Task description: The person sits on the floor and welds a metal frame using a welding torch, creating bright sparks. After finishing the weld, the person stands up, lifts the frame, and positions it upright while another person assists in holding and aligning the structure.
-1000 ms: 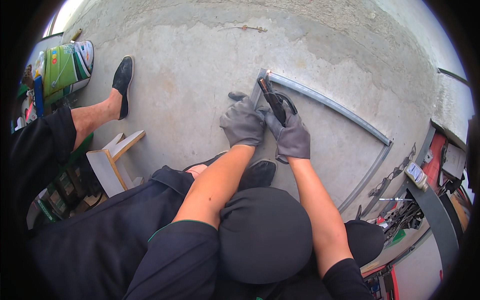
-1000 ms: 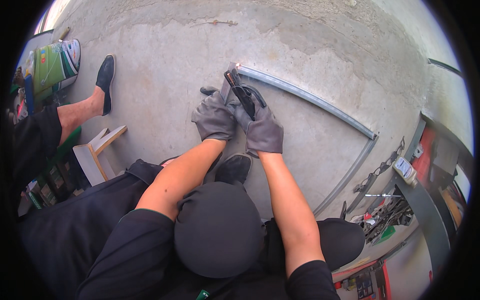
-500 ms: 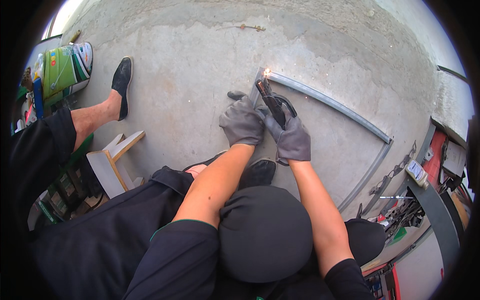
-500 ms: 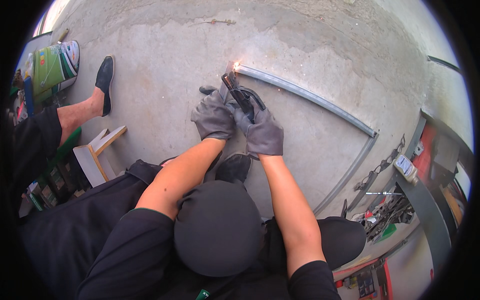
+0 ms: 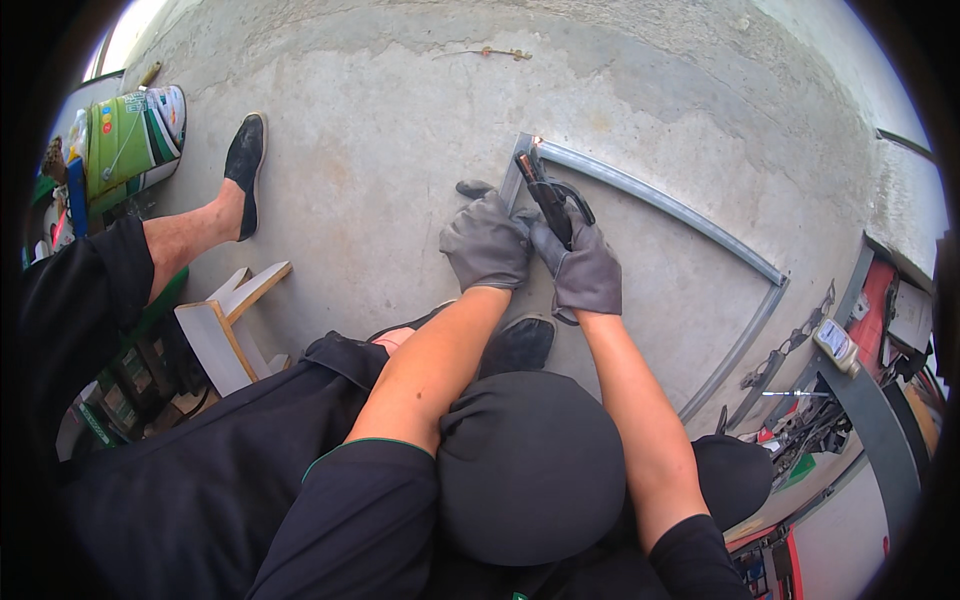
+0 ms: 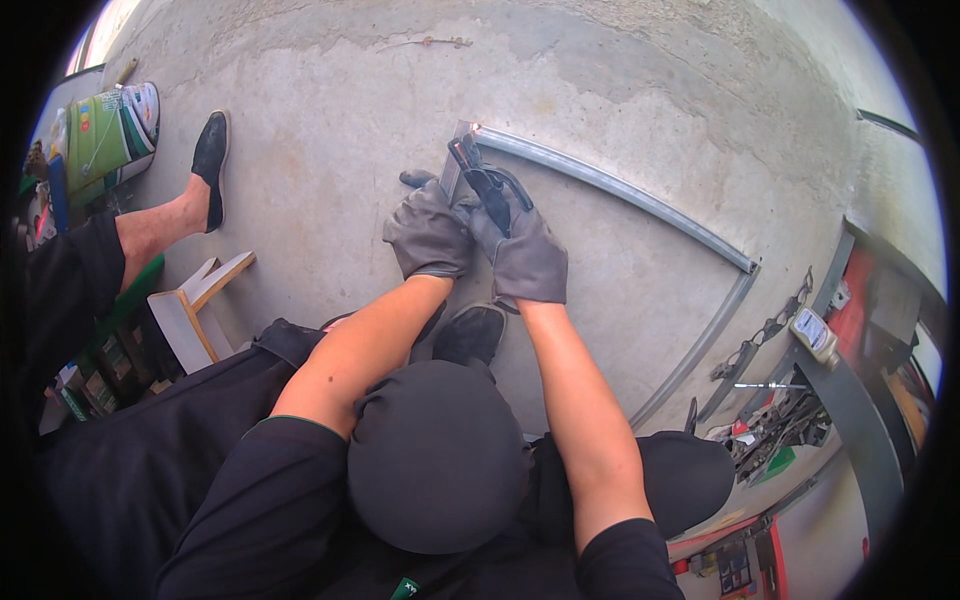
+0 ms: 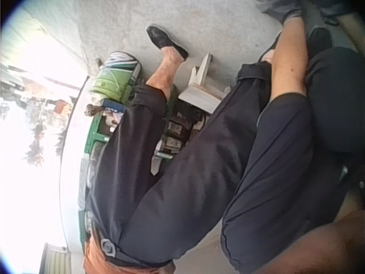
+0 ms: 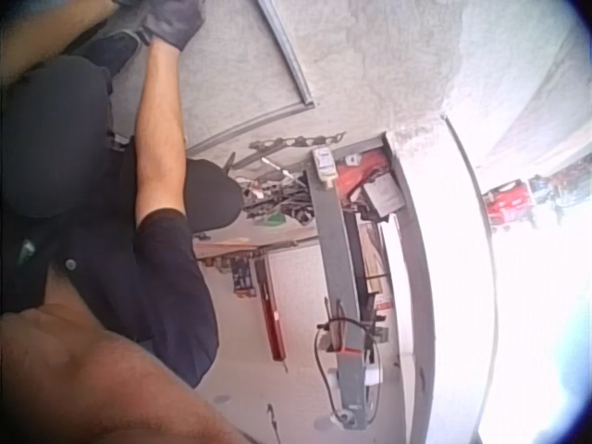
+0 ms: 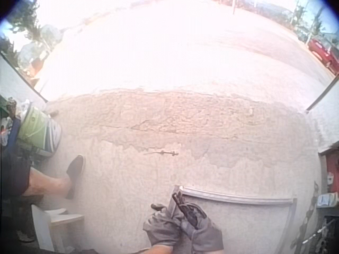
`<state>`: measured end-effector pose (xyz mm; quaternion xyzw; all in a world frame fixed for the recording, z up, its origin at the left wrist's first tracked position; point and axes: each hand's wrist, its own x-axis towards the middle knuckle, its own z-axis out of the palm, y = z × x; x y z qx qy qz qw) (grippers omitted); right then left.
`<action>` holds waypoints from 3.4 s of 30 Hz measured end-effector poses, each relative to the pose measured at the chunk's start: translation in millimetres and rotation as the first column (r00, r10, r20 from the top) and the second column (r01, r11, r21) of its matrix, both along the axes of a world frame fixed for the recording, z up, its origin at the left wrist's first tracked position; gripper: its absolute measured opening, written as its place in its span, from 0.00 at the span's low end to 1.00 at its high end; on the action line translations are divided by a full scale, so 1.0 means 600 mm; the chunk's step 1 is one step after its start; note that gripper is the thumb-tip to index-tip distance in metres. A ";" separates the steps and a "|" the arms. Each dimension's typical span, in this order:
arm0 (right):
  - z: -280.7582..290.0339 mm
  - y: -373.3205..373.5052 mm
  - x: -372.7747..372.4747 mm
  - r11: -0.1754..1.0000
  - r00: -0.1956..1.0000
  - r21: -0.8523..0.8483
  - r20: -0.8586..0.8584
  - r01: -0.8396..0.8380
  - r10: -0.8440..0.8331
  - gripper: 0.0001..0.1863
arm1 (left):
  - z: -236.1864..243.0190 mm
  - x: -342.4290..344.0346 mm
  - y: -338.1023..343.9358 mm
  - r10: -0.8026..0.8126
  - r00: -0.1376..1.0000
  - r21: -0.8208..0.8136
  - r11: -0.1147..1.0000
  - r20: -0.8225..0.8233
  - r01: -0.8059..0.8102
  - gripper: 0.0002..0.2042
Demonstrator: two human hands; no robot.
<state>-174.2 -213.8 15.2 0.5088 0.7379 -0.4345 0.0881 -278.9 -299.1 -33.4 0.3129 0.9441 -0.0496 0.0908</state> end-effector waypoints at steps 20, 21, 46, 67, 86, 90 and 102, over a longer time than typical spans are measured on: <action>-0.018 -0.013 0.012 0.999 1.000 0.049 -0.005 0.014 -0.013 0.36 | -0.002 -0.002 0.001 0.019 0.998 -0.014 1.000 0.052 -0.019 0.22; -0.019 -0.013 0.012 0.999 1.000 0.048 -0.007 0.019 -0.018 0.36 | -0.002 -0.001 0.002 0.021 0.998 -0.015 1.000 0.052 -0.021 0.22; -0.015 -0.020 0.012 0.997 0.998 0.062 -0.044 0.049 -0.047 0.33 | -0.005 -0.002 -0.002 -0.012 1.000 0.000 1.000 0.004 0.012 0.18; -0.021 -0.011 0.003 0.999 1.000 0.046 -0.018 0.010 -0.009 0.33 | 0.008 -0.007 0.005 0.035 0.991 -0.066 0.997 0.131 -0.026 0.20; -0.015 -0.022 0.010 0.996 0.998 0.069 -0.053 0.049 -0.045 0.31 | -0.004 -0.001 -0.003 -0.030 0.999 -0.021 0.999 -0.023 0.030 0.20; -0.032 -0.021 0.011 0.995 1.000 0.102 -0.021 0.012 -0.010 0.32 | -0.001 -0.002 -0.001 -0.022 1.000 -0.030 0.999 0.000 0.022 0.21; -0.006 -0.020 0.008 0.997 0.993 0.050 -0.110 0.050 -0.045 0.28 | -0.002 -0.003 -0.002 -0.016 1.000 0.007 1.000 0.011 0.016 0.15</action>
